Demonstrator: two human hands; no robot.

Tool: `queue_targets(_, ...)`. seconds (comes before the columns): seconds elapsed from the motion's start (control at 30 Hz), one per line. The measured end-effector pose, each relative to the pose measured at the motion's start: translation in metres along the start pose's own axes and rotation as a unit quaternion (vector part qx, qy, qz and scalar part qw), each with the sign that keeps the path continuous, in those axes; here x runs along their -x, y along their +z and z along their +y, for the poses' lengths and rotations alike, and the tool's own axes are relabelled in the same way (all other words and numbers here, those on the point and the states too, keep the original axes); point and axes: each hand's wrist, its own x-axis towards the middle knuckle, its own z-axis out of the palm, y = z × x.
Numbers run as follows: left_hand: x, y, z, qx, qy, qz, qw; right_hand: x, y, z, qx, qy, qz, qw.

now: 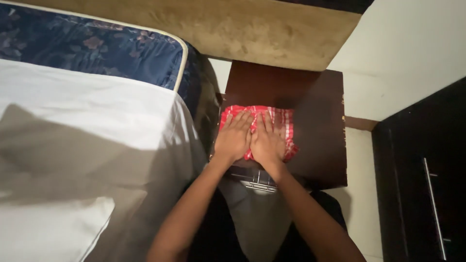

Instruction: Wiping a wooden nightstand with a checkered cloth.

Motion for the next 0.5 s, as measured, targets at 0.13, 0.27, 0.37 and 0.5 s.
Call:
queue_targets(0.13,-0.031,0.005,-0.023,-0.011,0.029,-0.024,0.999,-0.027,0.019,0.004,0.055,-0.015,0.061,0.997)
queue_targets(0.27,-0.068,0.009,-0.052,-0.004,0.05,-0.048,0.998,-0.062,0.024,-0.003,0.091,-0.026,0.124,0.988)
queue_targets(0.37,-0.1,0.015,-0.07,-0.001,0.082,-0.058,0.995,-0.087,0.027,-0.004,0.061,-0.003,0.147,0.987)
queue_targets(0.5,-0.141,0.019,-0.088,0.024,0.081,-0.066,0.994,-0.128,0.044,-0.002,0.054,0.004,0.235,0.97)
